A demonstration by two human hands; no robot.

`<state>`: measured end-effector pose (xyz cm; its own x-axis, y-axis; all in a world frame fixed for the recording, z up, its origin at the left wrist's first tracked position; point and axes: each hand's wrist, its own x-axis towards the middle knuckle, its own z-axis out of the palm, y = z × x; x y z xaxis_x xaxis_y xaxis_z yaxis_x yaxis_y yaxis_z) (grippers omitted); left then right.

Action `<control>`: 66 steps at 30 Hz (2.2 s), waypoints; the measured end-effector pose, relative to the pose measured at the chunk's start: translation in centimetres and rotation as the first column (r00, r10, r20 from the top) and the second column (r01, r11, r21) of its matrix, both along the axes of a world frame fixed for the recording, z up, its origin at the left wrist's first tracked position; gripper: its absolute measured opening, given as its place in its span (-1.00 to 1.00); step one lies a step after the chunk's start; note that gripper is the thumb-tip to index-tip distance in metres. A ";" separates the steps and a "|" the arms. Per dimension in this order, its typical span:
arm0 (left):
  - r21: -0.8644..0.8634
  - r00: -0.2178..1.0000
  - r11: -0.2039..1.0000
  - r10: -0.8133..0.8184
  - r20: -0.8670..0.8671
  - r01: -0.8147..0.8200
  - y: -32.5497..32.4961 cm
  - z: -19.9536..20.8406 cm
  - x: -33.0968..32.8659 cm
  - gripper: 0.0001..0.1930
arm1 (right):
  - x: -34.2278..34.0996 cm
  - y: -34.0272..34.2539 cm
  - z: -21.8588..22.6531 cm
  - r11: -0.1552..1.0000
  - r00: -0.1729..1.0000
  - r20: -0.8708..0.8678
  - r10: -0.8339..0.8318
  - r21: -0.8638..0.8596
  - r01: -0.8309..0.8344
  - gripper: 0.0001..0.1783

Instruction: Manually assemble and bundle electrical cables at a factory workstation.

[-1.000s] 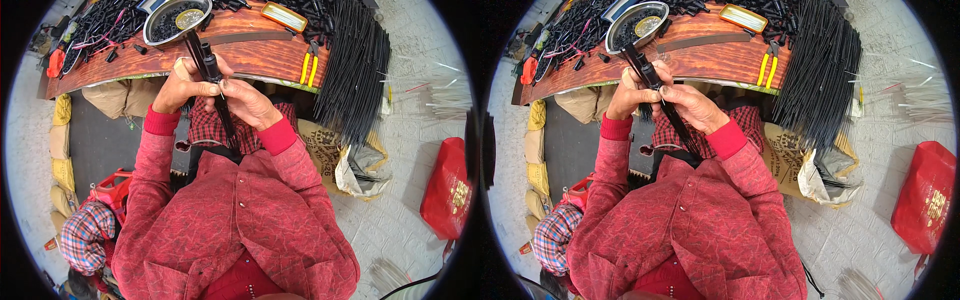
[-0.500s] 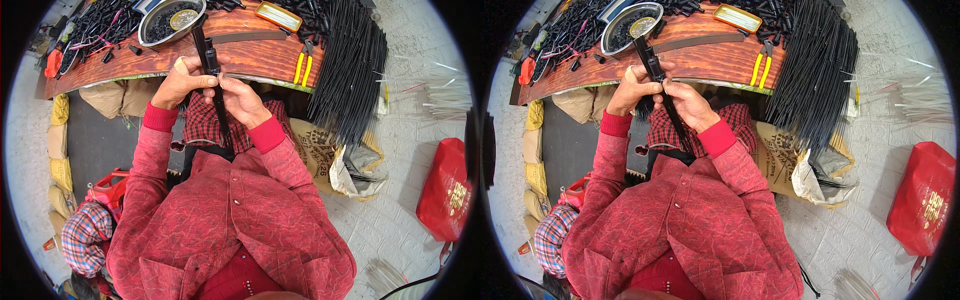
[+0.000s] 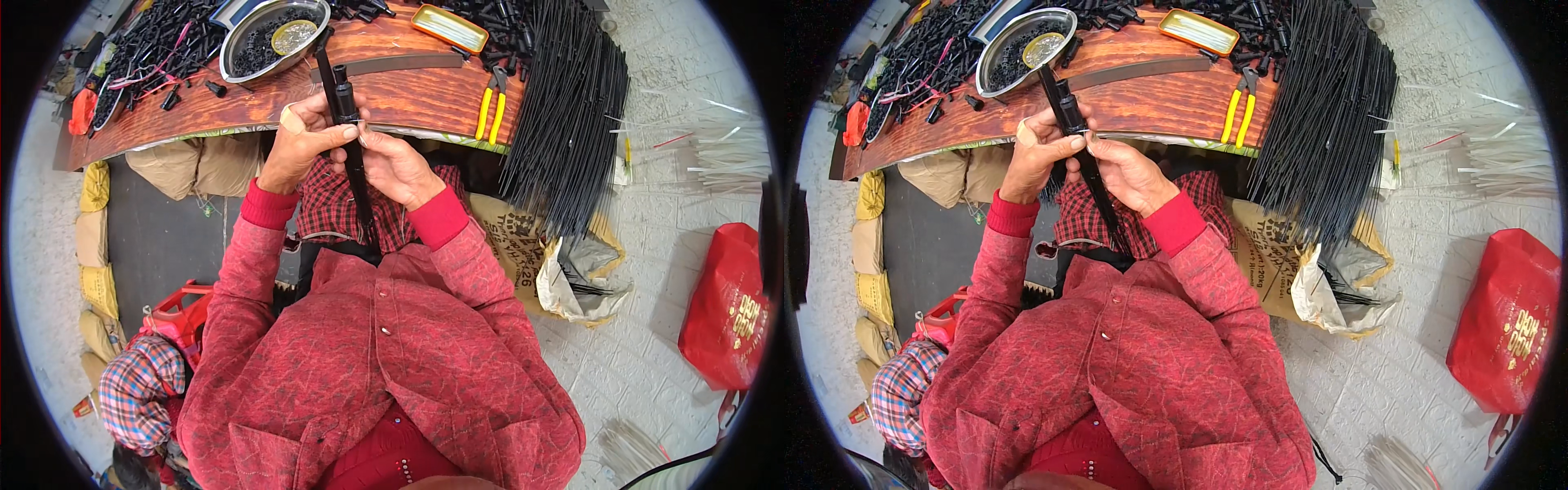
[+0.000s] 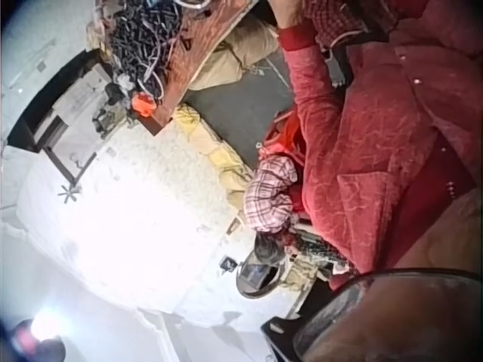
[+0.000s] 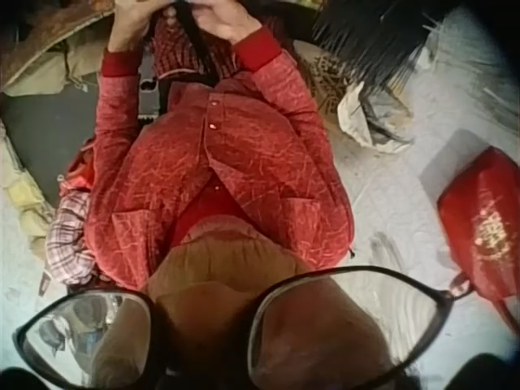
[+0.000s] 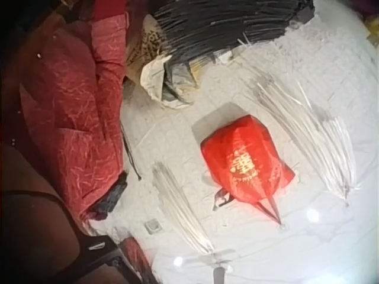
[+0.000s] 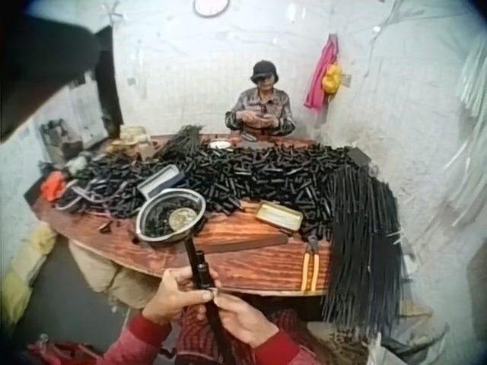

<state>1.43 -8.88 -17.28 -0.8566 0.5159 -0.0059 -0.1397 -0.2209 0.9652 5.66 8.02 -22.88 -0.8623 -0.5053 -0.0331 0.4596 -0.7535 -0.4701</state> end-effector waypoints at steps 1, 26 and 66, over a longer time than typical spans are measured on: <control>0.025 0.999 0.999 0.031 -0.034 -0.030 0.2 -0.5 0.0 -0.58 | 0.3 -0.1 0.3 0.999 1.000 0.025 -0.010 0.031 0.010 -0.67; -0.017 0.984 0.993 0.114 -0.135 -0.117 1.1 -1.0 0.5 -0.69 | 2.2 1.6 7.2 0.080 0.560 -0.828 -0.042 0.556 0.827 -0.71; -0.040 0.980 0.988 0.142 -0.142 -0.149 0.5 -0.6 1.2 -0.64 | -4.0 17.4 2.9 -0.739 0.917 -0.375 -0.138 0.655 0.157 -0.49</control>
<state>2.62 -8.36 -17.92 -0.9168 0.3879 0.0954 0.0263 -0.1798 0.9834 1.68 25.42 -19.97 -0.8577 0.5140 0.0141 0.4756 0.8035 -0.3579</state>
